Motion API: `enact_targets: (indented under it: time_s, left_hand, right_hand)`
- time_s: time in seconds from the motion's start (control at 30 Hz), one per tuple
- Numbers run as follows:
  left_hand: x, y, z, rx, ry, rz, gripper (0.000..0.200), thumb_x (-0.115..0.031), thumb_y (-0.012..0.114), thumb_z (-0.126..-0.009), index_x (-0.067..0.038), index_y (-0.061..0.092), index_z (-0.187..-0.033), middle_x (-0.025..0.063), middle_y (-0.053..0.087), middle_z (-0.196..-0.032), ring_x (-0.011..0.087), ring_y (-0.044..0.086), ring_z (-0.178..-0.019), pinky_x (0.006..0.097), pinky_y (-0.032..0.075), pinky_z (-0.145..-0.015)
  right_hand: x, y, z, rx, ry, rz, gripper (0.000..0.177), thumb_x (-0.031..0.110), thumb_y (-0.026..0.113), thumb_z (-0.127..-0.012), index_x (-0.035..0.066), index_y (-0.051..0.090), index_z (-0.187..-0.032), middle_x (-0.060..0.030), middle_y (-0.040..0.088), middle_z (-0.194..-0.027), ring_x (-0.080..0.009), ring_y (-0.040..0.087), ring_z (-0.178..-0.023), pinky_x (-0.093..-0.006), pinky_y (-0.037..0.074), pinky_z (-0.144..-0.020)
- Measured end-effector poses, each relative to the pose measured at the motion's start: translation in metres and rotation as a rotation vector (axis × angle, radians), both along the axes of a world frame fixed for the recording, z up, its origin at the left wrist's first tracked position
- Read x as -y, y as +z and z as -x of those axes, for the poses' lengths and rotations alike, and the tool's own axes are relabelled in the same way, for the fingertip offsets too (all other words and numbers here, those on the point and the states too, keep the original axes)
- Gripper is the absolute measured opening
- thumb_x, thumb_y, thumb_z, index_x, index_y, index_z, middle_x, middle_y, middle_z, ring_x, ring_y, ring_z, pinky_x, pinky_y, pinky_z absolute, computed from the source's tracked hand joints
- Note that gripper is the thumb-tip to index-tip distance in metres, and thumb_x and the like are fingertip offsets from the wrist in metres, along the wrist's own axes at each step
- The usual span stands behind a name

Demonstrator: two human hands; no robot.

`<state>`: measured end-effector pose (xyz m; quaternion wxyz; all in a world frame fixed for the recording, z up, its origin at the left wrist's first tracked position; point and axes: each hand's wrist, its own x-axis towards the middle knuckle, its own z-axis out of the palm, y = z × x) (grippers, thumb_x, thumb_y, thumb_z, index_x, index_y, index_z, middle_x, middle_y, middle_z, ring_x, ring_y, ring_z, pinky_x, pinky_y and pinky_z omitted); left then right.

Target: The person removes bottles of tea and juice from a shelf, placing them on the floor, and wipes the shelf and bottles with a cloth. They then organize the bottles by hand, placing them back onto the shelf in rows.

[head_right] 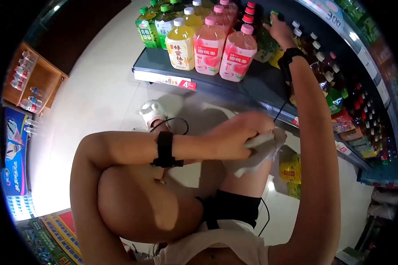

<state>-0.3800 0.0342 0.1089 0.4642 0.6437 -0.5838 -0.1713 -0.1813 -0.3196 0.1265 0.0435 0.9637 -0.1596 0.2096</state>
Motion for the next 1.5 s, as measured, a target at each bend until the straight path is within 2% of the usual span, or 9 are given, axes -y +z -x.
enact_targets:
  time_s: [0.27,0.63,0.93,1.0,1.07,1.13,1.17,1.27,1.5]
  left_hand:
    - [0.000,0.010,-0.006,-0.247,0.006,-0.069,0.029,-0.011,0.058,-0.062,-0.003,0.062,-0.090,0.0183,0.061,-0.090,0.0330,0.059,-0.088,0.0356,0.047,-0.075]
    - [0.012,-0.008,-0.021,-0.034,0.075,-0.001,0.034,-0.013,0.059,-0.062,-0.007,0.066,-0.094,0.0198,0.062,-0.077,0.0349,0.060,-0.076,0.0386,0.048,-0.070]
    - [0.008,-0.014,-0.024,-0.101,0.053,-0.115,0.033,-0.013,0.063,-0.062,0.002,0.063,-0.091,0.0169,0.060,-0.098,0.0312,0.058,-0.091,0.0347,0.046,-0.080]
    - [0.008,-0.028,-0.027,0.103,0.073,-0.061,0.035,-0.013,0.063,-0.064,0.003,0.062,-0.095,0.0159,0.059,-0.098,0.0285,0.058,-0.091,0.0325,0.046,-0.080]
    - [0.005,-0.018,-0.027,0.041,0.063,-0.203,0.035,-0.011,0.062,-0.065,0.003,0.060,-0.097,0.0148,0.059,-0.099,0.0267,0.058,-0.091,0.0311,0.046,-0.079]
    - [0.004,-0.006,-0.025,0.058,0.022,-0.197,0.033,-0.008,0.059,-0.067,0.004,0.060,-0.098,0.0117,0.059,-0.100,0.0221,0.058,-0.091,0.0294,0.046,-0.079]
    - [0.004,-0.010,-0.025,0.011,0.006,-0.200,0.032,-0.006,0.058,-0.068,0.004,0.060,-0.098,0.0107,0.059,-0.101,0.0205,0.057,-0.092,0.0287,0.045,-0.079]
    - [0.004,-0.015,-0.027,-0.092,-0.004,-0.199,0.030,-0.002,0.055,-0.069,0.005,0.059,-0.099,0.0081,0.058,-0.103,0.0162,0.056,-0.093,0.0266,0.044,-0.080]
    - [0.001,-0.003,-0.026,-0.117,-0.003,-0.239,0.031,-0.001,0.054,-0.071,0.006,0.058,-0.101,0.0087,0.058,-0.103,0.0167,0.055,-0.094,0.0259,0.042,-0.082]
  right_hand:
    - [-0.002,-0.009,0.022,0.160,-0.050,-0.158,0.066,0.053,0.057,-0.078,0.008,0.046,-0.125,-0.0202,0.061,-0.103,-0.0362,0.059,-0.091,-0.0432,0.048,-0.076]
    - [-0.048,-0.039,0.106,0.330,0.140,-0.229,0.031,0.036,0.057,-0.084,0.014,0.054,-0.105,-0.0175,0.061,-0.078,-0.0356,0.060,-0.072,-0.0446,0.047,-0.061]
    - [-0.060,-0.001,0.194,0.715,0.035,-0.295,0.032,0.031,0.066,-0.078,0.007,0.058,-0.098,-0.0184,0.061,-0.071,-0.0364,0.060,-0.068,-0.0400,0.046,-0.057]
    - [-0.057,0.011,0.226,0.687,-0.081,-0.216,0.033,0.031,0.067,-0.078,0.007,0.058,-0.098,-0.0180,0.061,-0.072,-0.0352,0.061,-0.068,-0.0392,0.046,-0.056]
    - [-0.061,0.024,0.258,0.795,0.020,-0.132,0.034,0.032,0.067,-0.078,0.006,0.059,-0.098,-0.0182,0.062,-0.073,-0.0334,0.062,-0.067,-0.0388,0.046,-0.055]
    - [-0.048,0.022,0.294,0.727,-0.015,-0.052,0.035,0.035,0.065,-0.081,0.005,0.058,-0.099,-0.0113,0.062,-0.077,-0.0182,0.060,-0.063,-0.0308,0.046,-0.057]
    - [-0.087,0.049,0.306,0.740,-0.051,-0.243,0.023,0.010,0.067,-0.068,0.001,0.051,-0.081,-0.0061,0.049,-0.065,-0.0154,0.048,-0.059,-0.0293,0.039,-0.054]
    - [-0.046,0.011,0.353,0.647,0.001,-0.095,0.033,0.033,0.065,-0.081,0.006,0.058,-0.099,-0.0105,0.063,-0.079,-0.0177,0.061,-0.063,-0.0313,0.046,-0.057]
    - [-0.074,-0.074,0.403,0.349,-0.221,-0.305,0.028,0.019,0.067,-0.077,0.002,0.055,-0.095,-0.0191,0.061,-0.077,-0.0369,0.060,-0.071,-0.0391,0.046,-0.058]
